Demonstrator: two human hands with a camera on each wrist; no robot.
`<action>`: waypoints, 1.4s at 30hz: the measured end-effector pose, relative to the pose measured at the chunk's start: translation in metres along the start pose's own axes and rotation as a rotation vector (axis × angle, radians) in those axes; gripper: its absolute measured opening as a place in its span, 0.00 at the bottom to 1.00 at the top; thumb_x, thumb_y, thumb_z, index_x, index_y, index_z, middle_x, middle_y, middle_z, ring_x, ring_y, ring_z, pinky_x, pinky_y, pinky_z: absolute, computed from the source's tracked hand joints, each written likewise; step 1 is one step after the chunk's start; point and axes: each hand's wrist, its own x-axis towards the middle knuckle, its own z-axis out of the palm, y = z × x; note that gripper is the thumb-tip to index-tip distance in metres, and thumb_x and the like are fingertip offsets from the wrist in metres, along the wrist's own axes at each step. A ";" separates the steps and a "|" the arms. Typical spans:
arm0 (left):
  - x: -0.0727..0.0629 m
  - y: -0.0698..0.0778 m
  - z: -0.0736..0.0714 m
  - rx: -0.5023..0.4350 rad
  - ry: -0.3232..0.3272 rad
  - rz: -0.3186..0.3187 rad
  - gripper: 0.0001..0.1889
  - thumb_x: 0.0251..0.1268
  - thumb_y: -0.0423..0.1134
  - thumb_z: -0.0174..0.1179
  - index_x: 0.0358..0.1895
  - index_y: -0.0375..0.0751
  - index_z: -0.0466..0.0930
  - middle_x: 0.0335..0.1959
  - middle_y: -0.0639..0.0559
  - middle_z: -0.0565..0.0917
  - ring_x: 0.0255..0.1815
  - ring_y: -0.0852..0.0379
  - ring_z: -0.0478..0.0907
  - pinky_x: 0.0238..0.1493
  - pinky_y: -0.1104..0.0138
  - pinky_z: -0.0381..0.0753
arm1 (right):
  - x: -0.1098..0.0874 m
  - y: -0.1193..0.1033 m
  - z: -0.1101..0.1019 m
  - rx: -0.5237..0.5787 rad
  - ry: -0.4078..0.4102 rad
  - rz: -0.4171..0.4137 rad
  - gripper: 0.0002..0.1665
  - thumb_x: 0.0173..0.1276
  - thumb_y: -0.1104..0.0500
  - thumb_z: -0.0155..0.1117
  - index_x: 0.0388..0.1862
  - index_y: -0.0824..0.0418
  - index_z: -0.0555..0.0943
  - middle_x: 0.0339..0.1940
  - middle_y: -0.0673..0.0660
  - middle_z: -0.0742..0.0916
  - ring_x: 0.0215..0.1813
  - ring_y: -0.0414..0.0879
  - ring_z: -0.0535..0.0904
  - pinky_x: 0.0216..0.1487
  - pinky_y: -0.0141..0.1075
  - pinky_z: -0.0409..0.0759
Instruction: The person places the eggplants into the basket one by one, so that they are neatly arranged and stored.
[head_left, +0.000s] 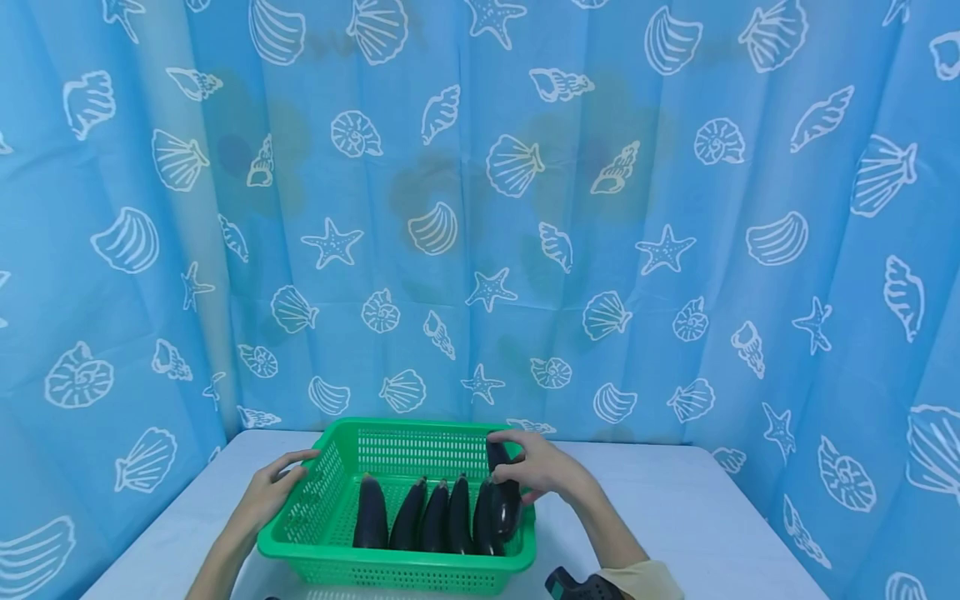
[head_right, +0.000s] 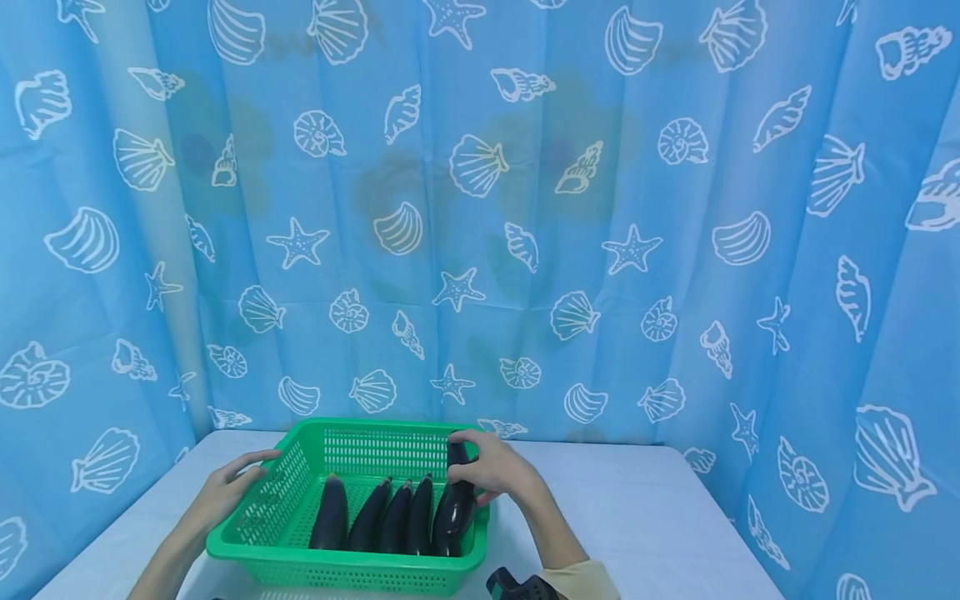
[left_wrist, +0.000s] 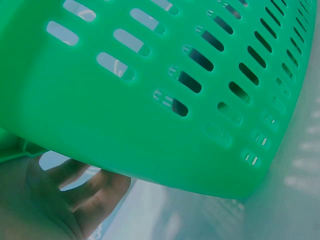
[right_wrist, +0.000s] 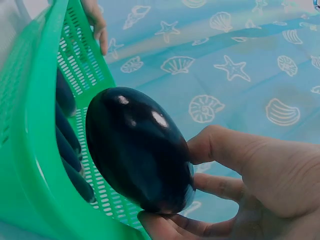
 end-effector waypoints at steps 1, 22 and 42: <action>0.000 0.000 0.000 0.000 0.001 0.000 0.26 0.79 0.52 0.45 0.71 0.42 0.68 0.71 0.30 0.66 0.65 0.32 0.72 0.58 0.54 0.84 | 0.001 -0.001 0.002 -0.005 0.001 0.001 0.39 0.61 0.55 0.69 0.72 0.55 0.69 0.48 0.63 0.83 0.37 0.47 0.84 0.29 0.41 0.91; 0.002 0.004 0.000 -0.007 0.013 -0.010 0.24 0.79 0.48 0.45 0.70 0.41 0.69 0.69 0.30 0.69 0.62 0.35 0.75 0.52 0.58 0.86 | 0.016 -0.004 0.037 -0.001 -0.022 -0.008 0.35 0.60 0.60 0.69 0.68 0.55 0.73 0.59 0.67 0.77 0.36 0.48 0.84 0.26 0.43 0.90; 0.000 0.002 0.000 -0.016 0.003 -0.007 0.24 0.80 0.49 0.45 0.70 0.41 0.68 0.68 0.30 0.70 0.57 0.40 0.79 0.54 0.57 0.85 | 0.031 -0.001 0.067 0.077 -0.056 0.081 0.31 0.61 0.61 0.68 0.65 0.56 0.75 0.57 0.66 0.78 0.30 0.51 0.85 0.27 0.46 0.90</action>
